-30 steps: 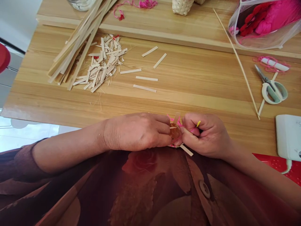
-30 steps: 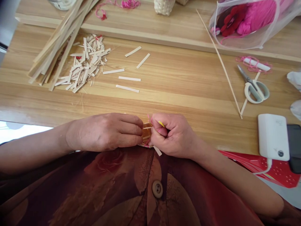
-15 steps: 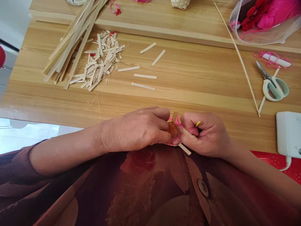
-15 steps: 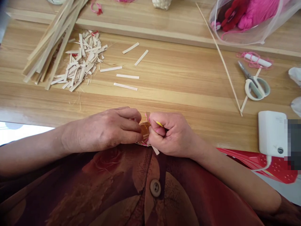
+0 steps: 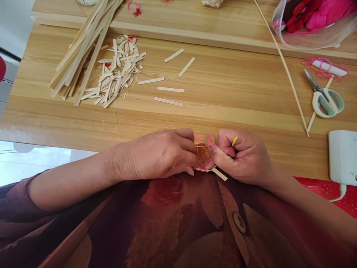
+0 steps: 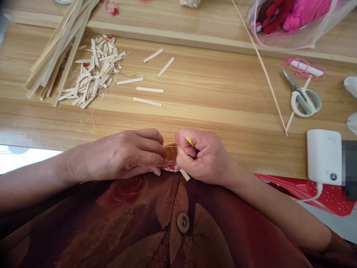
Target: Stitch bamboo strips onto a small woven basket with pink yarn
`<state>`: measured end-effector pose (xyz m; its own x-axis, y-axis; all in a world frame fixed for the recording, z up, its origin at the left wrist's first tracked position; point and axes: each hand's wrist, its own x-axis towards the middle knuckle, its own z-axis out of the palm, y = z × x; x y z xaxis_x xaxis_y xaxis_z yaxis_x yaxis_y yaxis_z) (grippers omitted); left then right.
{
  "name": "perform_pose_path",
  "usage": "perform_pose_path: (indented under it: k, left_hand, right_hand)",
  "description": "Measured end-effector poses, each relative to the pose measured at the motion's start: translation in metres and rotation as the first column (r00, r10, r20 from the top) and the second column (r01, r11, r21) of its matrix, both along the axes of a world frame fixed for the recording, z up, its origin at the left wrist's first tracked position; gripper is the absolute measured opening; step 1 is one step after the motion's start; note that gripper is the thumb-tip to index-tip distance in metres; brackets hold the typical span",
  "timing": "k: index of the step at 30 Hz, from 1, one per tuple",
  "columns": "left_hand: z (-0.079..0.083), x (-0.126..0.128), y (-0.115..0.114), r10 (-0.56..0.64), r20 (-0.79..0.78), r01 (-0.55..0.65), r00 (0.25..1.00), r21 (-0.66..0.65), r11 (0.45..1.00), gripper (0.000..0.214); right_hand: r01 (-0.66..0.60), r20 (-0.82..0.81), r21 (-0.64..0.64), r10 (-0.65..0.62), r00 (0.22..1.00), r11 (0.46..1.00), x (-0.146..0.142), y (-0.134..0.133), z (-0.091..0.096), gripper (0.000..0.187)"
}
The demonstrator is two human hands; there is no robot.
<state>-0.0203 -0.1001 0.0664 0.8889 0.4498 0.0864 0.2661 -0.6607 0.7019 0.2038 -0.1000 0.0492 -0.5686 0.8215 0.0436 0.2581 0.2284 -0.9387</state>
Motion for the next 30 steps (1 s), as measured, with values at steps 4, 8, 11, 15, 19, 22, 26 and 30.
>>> perform_pose_path:
  k: [4, 8, 11, 15, 19, 22, 26, 30]
  left_hand:
    - [0.0, 0.002, -0.002, 0.059, -0.002, -0.059, 0.998, -0.025, 0.998, 0.022]
    - [-0.001, 0.003, -0.006, 0.105, -0.06, -0.105, 0.993, -0.003, 0.994, 0.02]
    - [-0.004, 0.002, -0.009, 0.134, -0.1, -0.137, 0.986, -0.023, 0.99, 0.018]
    - [-0.007, 0.001, -0.009, 0.132, -0.076, -0.143, 0.988, -0.162, 0.976, 0.017]
    - [-0.012, 0.0, -0.004, 0.071, 0.04, -0.057, 0.997, -0.279, 0.959, 0.019]
    - [-0.018, -0.001, 0.0, 0.042, 0.08, -0.019, 0.996, -0.273, 0.962, 0.021]
    - [-0.025, -0.001, 0.004, 0.043, 0.117, -0.012, 0.992, -0.247, 0.969, 0.024]
    - [-0.024, 0.002, 0.003, 0.062, 0.104, -0.044, 0.993, -0.168, 0.985, 0.026]
  right_hand:
    - [0.039, -0.052, -0.134, -0.046, 0.998, 0.99, 0.0, -0.001, -0.002, 0.043]
    - [0.043, -0.097, -0.19, -0.062, 0.993, 0.981, 0.0, -0.001, -0.004, 0.042]
    - [0.043, -0.103, -0.173, -0.061, 0.993, 0.984, 0.001, -0.002, -0.004, 0.041]
    - [0.044, -0.104, -0.107, -0.055, 0.993, 0.993, 0.002, -0.002, -0.003, 0.041]
    - [0.032, -0.098, -0.095, -0.041, 0.994, 0.995, 0.003, -0.003, -0.003, 0.041]
    - [0.023, -0.11, -0.119, -0.036, 0.993, 0.993, 0.004, -0.004, -0.004, 0.041]
    - [0.019, -0.101, -0.137, -0.033, 0.994, 0.99, 0.005, -0.005, -0.005, 0.04]
    - [-0.01, -0.014, -0.044, 0.009, 1.0, 0.999, 0.009, 0.0, -0.001, 0.038]
